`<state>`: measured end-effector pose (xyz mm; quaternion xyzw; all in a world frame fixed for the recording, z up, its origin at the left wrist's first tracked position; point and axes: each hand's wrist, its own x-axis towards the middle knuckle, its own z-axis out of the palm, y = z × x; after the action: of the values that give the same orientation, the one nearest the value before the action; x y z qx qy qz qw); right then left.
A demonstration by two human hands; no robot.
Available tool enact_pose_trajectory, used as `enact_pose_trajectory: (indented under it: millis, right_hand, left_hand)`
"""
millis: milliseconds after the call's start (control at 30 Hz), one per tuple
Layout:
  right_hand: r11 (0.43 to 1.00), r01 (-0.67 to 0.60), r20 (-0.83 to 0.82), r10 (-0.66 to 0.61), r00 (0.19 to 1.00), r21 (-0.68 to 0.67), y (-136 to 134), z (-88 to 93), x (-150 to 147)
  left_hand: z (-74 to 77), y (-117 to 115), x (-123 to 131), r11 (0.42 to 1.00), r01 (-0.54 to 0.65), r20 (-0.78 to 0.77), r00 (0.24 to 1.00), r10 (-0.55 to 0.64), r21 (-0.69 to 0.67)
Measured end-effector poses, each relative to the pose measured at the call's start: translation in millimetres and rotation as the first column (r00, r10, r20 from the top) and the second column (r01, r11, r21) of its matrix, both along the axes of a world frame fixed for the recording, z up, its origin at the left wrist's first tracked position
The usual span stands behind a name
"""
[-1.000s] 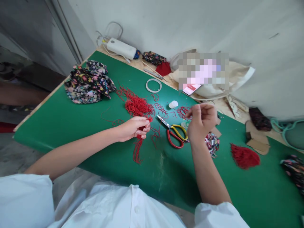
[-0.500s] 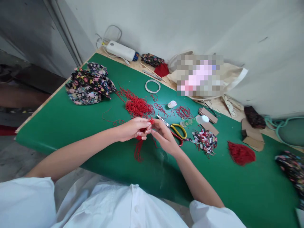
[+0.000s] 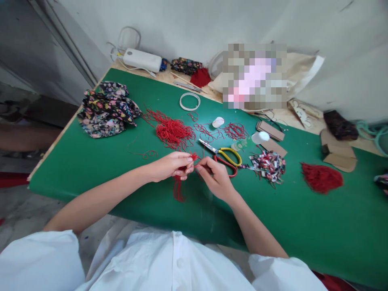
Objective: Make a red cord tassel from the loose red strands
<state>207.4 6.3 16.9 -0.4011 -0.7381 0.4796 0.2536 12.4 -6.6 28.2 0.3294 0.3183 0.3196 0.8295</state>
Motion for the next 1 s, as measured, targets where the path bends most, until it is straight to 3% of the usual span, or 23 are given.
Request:
enact_pose_trajectory:
  millis: [233,533,767,900,1000]
  right_hand:
    - [0.969,-0.05,-0.188,0.004,0.982,-0.241,-5,-3.8,0]
    - [0.852,-0.13,-0.47,-0.147,0.87,-0.506,-6,5.3,1]
    - [0.749,-0.094,-0.587,-0.429,0.686,-0.656,0,15.0,9]
    - [0.742,-0.1,-0.57,-0.413,0.711,-0.662,1,9.5,3]
    - [0.773,-0.076,-0.546,-0.371,0.751,-0.63,-4,-0.8,-11]
  left_hand:
    - [-3.0,1,0,1.0,0.011,-0.044,0.999,-0.011,0.013]
    - [-1.8,0,0,0.998,-0.068,-0.053,0.996,0.069,0.019]
    - [1.3,-1,1,0.98,-0.193,-0.057,0.979,0.195,0.048]
    - [5.0,-4,2,0.963,-0.255,0.024,0.967,0.254,0.09]
    - [11.0,-7,3,0.945,-0.299,0.061,0.954,0.294,0.131]
